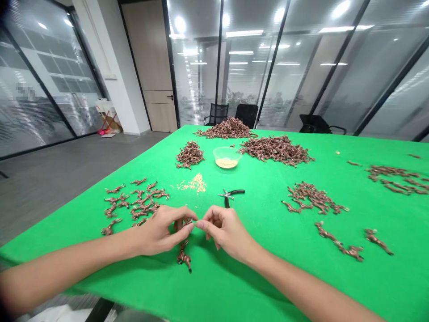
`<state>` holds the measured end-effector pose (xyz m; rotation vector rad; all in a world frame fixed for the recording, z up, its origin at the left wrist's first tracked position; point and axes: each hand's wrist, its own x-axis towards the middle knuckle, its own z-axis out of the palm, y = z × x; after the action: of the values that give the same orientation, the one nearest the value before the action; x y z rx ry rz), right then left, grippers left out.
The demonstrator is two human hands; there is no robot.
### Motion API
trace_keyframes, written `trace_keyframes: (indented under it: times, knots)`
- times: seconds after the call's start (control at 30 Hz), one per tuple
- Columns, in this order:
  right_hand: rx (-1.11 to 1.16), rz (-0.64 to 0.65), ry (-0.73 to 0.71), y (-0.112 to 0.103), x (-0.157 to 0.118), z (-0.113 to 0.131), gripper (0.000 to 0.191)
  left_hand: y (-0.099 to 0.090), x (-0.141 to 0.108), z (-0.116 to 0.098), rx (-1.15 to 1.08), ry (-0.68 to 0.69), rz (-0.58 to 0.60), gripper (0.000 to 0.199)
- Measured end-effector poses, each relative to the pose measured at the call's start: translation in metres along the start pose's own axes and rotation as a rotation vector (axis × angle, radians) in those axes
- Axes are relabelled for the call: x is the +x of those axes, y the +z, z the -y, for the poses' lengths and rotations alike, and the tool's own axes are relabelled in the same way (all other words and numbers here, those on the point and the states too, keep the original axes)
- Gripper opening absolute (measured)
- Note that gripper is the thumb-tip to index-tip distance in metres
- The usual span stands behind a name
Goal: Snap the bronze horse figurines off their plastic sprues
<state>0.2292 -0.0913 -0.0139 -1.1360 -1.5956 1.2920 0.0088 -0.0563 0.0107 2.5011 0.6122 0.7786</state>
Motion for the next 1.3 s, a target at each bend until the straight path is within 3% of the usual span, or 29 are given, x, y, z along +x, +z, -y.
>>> trace_keyframes:
  times: [0.17,0.3,0.6,0.83,1.3]
  knots:
    - [0.18,0.03,0.057,0.011,-0.003,0.004,0.047,-0.001,-0.001,-0.002,-0.097,0.011,0.046,0.015]
    - [0.244,0.05,0.079,0.015,-0.004,0.008,0.05,0.0,-0.003,-0.004,-0.077,0.021,0.017,0.012]
    - [0.222,0.075,0.075,0.016,-0.005,0.005,0.049,0.006,-0.005,-0.006,0.039,0.024,-0.013,0.003]
    - [0.223,0.072,0.09,0.015,-0.003,0.009,0.052,0.007,-0.007,-0.002,0.066,0.027,0.067,0.006]
    - [0.195,0.07,0.081,0.015,-0.003,0.007,0.048,0.002,-0.003,0.003,0.094,0.131,0.119,0.012]
